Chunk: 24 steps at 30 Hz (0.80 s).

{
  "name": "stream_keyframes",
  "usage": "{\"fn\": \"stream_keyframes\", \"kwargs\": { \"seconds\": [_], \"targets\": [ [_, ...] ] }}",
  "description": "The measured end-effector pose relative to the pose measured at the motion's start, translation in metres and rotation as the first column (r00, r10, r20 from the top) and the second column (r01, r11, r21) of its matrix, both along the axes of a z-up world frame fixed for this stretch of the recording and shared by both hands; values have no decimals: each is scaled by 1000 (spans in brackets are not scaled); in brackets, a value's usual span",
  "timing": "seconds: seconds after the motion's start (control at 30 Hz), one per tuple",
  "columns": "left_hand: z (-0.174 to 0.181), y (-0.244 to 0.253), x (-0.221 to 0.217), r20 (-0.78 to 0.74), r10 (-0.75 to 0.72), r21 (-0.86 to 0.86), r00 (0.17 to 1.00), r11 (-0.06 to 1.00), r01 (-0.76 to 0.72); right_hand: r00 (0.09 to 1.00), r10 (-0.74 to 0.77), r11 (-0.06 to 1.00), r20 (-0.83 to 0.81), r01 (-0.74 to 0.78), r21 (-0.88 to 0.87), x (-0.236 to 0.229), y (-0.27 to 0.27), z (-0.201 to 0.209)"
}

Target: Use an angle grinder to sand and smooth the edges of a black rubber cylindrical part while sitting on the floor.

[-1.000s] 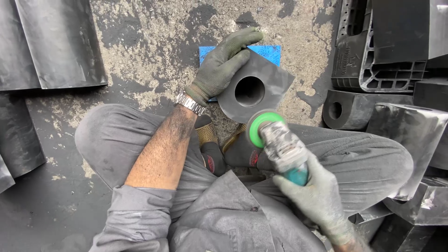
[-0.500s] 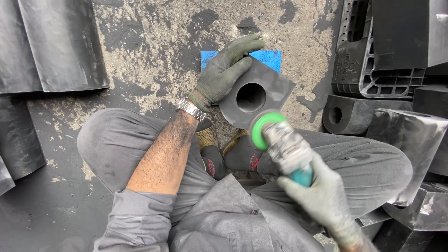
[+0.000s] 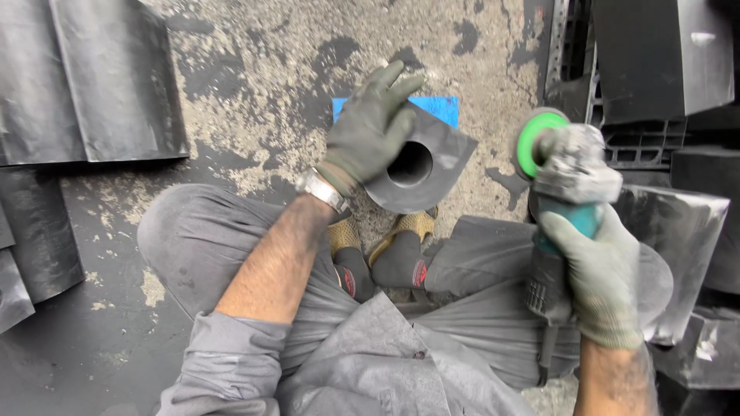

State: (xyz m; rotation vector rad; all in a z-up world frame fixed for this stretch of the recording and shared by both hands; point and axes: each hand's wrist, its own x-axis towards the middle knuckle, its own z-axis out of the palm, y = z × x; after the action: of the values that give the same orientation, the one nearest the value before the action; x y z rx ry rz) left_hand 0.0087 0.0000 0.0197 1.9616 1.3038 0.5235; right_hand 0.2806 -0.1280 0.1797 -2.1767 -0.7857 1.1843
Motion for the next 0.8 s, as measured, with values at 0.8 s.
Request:
{"fn": "stream_keyframes", "kwargs": {
  "seconds": [0.8],
  "targets": [
    [42,-31,-13,-417,129,261,900,965,-17,709,-189,912,-679,384,147,48,-105,-68]
  ]
}}
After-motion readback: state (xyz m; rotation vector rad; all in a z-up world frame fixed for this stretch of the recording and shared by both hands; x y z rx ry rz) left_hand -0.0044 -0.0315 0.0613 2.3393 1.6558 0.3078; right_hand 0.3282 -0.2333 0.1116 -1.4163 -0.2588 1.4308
